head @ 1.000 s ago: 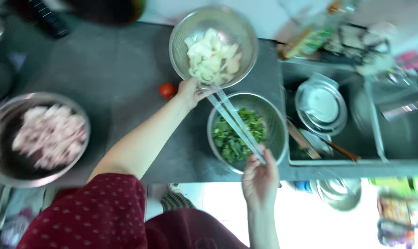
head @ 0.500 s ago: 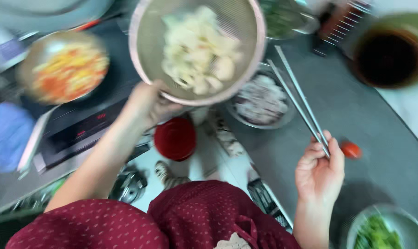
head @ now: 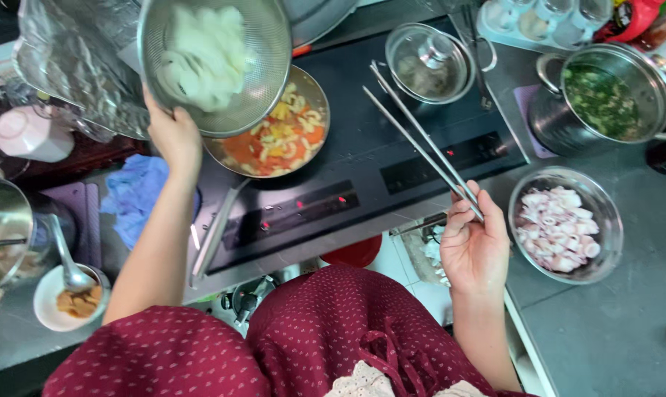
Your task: The person adds vegetables and seasoning to a pan on a stove and stirs the ingredients with chopsticks.
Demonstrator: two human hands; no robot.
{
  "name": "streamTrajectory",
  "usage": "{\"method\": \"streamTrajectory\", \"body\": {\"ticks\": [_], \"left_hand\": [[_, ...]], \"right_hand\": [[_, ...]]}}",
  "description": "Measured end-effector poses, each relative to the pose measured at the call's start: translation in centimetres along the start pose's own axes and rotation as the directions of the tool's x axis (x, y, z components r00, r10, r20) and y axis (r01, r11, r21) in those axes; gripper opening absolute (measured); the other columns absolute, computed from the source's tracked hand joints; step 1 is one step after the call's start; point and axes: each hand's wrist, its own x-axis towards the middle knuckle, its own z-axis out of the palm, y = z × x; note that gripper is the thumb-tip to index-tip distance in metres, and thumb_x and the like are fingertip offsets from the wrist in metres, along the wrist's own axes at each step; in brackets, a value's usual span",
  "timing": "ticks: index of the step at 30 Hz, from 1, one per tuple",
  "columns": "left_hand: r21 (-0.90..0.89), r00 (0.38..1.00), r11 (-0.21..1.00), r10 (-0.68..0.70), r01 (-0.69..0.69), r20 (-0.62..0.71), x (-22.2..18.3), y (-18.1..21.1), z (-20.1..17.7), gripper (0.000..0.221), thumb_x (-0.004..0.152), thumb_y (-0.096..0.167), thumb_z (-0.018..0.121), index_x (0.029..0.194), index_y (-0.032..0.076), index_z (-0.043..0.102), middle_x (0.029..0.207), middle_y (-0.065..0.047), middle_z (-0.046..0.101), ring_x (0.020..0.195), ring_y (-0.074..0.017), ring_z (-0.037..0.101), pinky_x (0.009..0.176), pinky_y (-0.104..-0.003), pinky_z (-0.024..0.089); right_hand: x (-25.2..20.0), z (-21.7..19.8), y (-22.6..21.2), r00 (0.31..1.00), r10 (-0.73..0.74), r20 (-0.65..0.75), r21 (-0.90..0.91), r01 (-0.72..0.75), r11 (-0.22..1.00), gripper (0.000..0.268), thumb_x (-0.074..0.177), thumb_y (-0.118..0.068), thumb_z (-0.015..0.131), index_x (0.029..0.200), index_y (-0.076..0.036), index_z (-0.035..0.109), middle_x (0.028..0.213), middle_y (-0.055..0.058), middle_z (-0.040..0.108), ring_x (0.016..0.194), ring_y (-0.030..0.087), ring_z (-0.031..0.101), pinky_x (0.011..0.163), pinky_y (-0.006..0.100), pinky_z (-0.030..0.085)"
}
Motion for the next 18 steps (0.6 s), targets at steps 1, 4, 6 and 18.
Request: {"method": "streamTrajectory", "body": {"ticks": [1, 4, 6, 18], "left_hand": [[0.010, 1.000, 1.000, 0.007, -0.007, -0.009, 0.2, 0.5, -0.2, 0.073, 0.096, 0.003, 0.056, 0.163, 0.022, 0.035, 0.102, -0.025, 0.075, 0.095, -0.0432, 0.074, 0.086, -0.053, 0.053], [0.037, 0.993, 0.996, -0.089, 0.086, 0.075, 0.4, 2.8, -1.0, 0.070, 0.102, 0.002, 0.053, 0.164, 0.028, 0.033, 0.102, -0.026, 0.075, 0.092, -0.0449, 0.073, 0.083, -0.053, 0.051], [-0.031, 0.995, 0.996, 0.089, -0.087, 0.056, 0.3, 3.9, -1.7, 0.072, 0.101, -0.004, 0.052, 0.164, 0.025, 0.032, 0.118, -0.025, 0.072, 0.098, -0.0442, 0.073, 0.083, -0.051, 0.053], [0.012, 0.853, 0.853, 0.521, -0.522, 0.036, -1.0, 7.7, -6.0, 0.070, 0.090, -0.020, 0.054, 0.151, 0.014, 0.056, 0.151, -0.022, 0.057, 0.124, -0.0388, 0.066, 0.094, -0.042, 0.058]], "right_hand": [[0.4, 0.4, 0.7, 1.000, -0.009, -0.009, -0.008, 0.009, 1.000, 0.022, 0.106, -0.009, 0.062, 0.118, 0.008, 0.068, 0.111, 0.025, 0.071, 0.087, 0.022, 0.073, 0.077, 0.023, 0.063], [1.6, 1.3, 1.9, 0.999, -0.039, -0.021, -0.046, 0.038, 0.998, 0.021, 0.106, -0.009, 0.062, 0.119, 0.007, 0.068, 0.113, 0.025, 0.070, 0.088, 0.022, 0.073, 0.078, 0.023, 0.063], [2.4, 1.5, 2.4, 0.998, -0.063, -0.020, -0.077, 0.061, 0.995, 0.021, 0.107, -0.009, 0.062, 0.119, 0.007, 0.068, 0.113, 0.025, 0.070, 0.089, 0.021, 0.073, 0.079, 0.023, 0.063], [5.7, 2.7, 2.1, 0.994, 0.036, 0.107, 0.050, -0.042, 0.998, 0.020, 0.110, -0.007, 0.060, 0.120, 0.009, 0.067, 0.113, 0.022, 0.068, 0.089, 0.020, 0.070, 0.079, 0.022, 0.062]]}}
